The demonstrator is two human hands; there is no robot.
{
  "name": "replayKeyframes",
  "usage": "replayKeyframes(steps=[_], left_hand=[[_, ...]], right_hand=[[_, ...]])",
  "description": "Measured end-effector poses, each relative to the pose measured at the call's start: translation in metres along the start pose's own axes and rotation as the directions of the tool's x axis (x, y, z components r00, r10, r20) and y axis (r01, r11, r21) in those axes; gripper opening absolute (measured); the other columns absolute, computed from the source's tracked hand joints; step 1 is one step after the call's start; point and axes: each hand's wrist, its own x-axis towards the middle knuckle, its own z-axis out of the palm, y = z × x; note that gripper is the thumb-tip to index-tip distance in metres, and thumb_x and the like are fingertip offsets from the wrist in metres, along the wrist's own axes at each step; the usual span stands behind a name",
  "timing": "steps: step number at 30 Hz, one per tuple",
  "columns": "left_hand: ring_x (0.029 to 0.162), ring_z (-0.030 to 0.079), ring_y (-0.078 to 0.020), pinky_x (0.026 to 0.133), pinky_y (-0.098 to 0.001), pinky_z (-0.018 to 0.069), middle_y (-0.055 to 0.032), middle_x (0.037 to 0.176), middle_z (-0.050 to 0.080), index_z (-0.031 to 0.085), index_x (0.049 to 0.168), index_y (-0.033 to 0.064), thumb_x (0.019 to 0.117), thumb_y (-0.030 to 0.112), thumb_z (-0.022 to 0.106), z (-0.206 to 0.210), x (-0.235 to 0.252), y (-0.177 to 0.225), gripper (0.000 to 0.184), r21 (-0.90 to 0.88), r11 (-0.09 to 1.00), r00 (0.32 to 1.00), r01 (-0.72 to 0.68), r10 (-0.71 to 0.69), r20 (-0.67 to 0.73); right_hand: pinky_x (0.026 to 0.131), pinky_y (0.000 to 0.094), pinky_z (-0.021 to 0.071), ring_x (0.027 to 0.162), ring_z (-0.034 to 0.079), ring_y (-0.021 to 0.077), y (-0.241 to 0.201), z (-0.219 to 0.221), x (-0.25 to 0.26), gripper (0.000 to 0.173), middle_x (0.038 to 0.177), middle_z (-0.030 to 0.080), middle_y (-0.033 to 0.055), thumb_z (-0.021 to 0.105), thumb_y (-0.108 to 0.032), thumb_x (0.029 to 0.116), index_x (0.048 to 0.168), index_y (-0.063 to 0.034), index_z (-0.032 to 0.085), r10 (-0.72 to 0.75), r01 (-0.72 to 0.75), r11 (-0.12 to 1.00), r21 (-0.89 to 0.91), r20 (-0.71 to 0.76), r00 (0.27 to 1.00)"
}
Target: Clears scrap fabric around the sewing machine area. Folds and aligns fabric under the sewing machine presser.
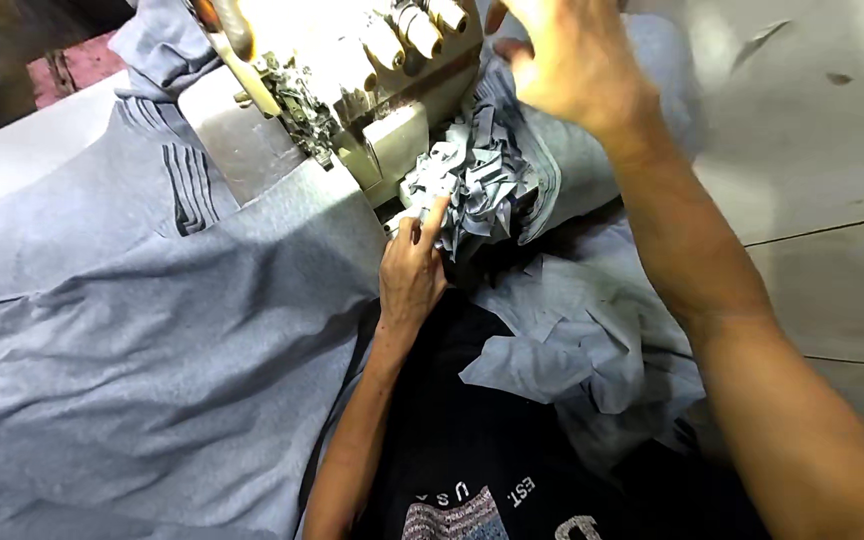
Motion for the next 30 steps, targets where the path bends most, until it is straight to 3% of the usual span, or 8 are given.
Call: replayKeyframes(steps=[2,5,7,11,14,17,23,30], left_hand=[[0.081,0.063,-0.0282,0.064,-0.0430,0.0537,-0.0162,0.115,0.061,0.050,0.154,0.0273,0.0936,0.006,0.057,0.001,0.000,-0.001,0.064,0.031,0.999,0.999,-0.018,0.017,0.034],[0.083,0.064,-0.0291,0.065,-0.0424,0.0546,-0.0165,0.113,0.061,0.062,0.142,0.0189,0.0921,0.006,0.059,0.003,0.000,-0.003,0.051,0.072,0.997,0.998,-0.005,0.001,0.065],[0.083,0.064,-0.0290,0.066,-0.0419,0.0547,-0.0164,0.111,0.061,0.064,0.137,0.0139,0.0925,0.007,0.059,0.004,0.000,-0.002,0.046,0.086,0.996,0.997,0.011,-0.018,0.072],[0.082,0.064,-0.0289,0.067,-0.0419,0.0555,-0.0162,0.109,0.061,0.065,0.134,0.0101,0.0916,0.007,0.059,0.004,-0.001,-0.003,0.043,0.085,0.996,0.998,0.021,-0.025,0.053],[0.082,0.064,-0.0293,0.066,-0.0426,0.0548,-0.0164,0.108,0.061,0.065,0.135,0.0094,0.0896,0.007,0.060,0.005,0.000,-0.003,0.045,0.079,0.997,0.998,0.018,-0.022,0.051],[0.083,0.064,-0.0293,0.067,-0.0425,0.0549,-0.0162,0.108,0.061,0.064,0.135,0.0093,0.0892,0.007,0.061,0.005,0.000,-0.002,0.046,0.081,0.996,0.998,0.025,-0.030,0.061],[0.081,0.064,-0.0293,0.066,-0.0421,0.0548,-0.0170,0.107,0.061,0.064,0.135,0.0079,0.0879,0.006,0.061,0.004,0.001,-0.002,0.047,0.084,0.996,0.998,0.023,-0.028,0.057],[0.098,0.069,-0.0272,0.080,-0.0422,0.0603,-0.0181,0.124,0.062,0.050,0.138,0.0002,0.0977,0.007,0.054,-0.008,0.004,0.005,0.041,-0.131,0.981,0.989,0.146,-0.144,0.028]], right_hand=[[0.101,0.0579,0.0465,0.124,0.054,0.0432,-0.010,0.018,-0.014,0.033,0.125,0.060,0.0236,0.064,-0.028,0.0935,0.119,-0.0069,0.069,-0.061,0.065,0.998,-0.018,0.161,0.985],[0.093,0.0609,0.0479,0.122,0.055,0.0441,-0.014,0.054,-0.032,0.038,0.125,0.062,0.0207,0.072,-0.028,0.0869,0.123,-0.0170,0.071,-0.068,0.087,0.996,-0.036,0.372,0.926],[0.090,0.0594,0.0498,0.118,0.059,0.0405,-0.006,0.066,-0.032,0.030,0.118,0.067,0.0169,0.066,-0.011,0.0856,0.114,-0.0130,0.073,-0.043,0.050,0.999,-0.012,0.329,0.943],[0.089,0.0585,0.0526,0.105,0.068,0.0350,0.006,0.047,-0.022,0.030,0.108,0.071,0.0170,0.061,-0.002,0.0855,0.113,-0.0069,0.072,0.052,-0.088,0.979,0.185,0.188,0.981],[0.082,0.0369,0.0578,0.088,0.070,0.0164,0.015,0.031,-0.018,0.029,0.102,0.072,0.0097,0.061,0.000,0.0875,0.114,-0.0064,0.071,0.062,-0.115,0.922,0.370,0.153,0.986],[0.083,0.0267,0.0571,0.088,0.066,0.0074,0.023,0.022,-0.015,0.025,0.101,0.070,0.0056,0.062,0.001,0.0902,0.114,-0.0016,0.068,0.053,-0.099,0.770,0.630,0.093,0.994],[0.086,0.0292,0.0608,0.092,0.068,0.0084,0.008,0.016,-0.015,0.028,0.103,0.067,0.0000,0.048,0.008,0.0979,0.121,-0.0047,0.057,0.115,-0.202,0.262,0.944,0.177,0.977],[0.089,0.0323,0.0588,0.099,0.067,0.0122,-0.010,0.060,-0.022,0.039,0.110,0.068,0.0044,0.047,0.014,0.0911,0.124,-0.0030,0.058,-0.015,-0.234,0.135,0.963,0.238,0.971]])
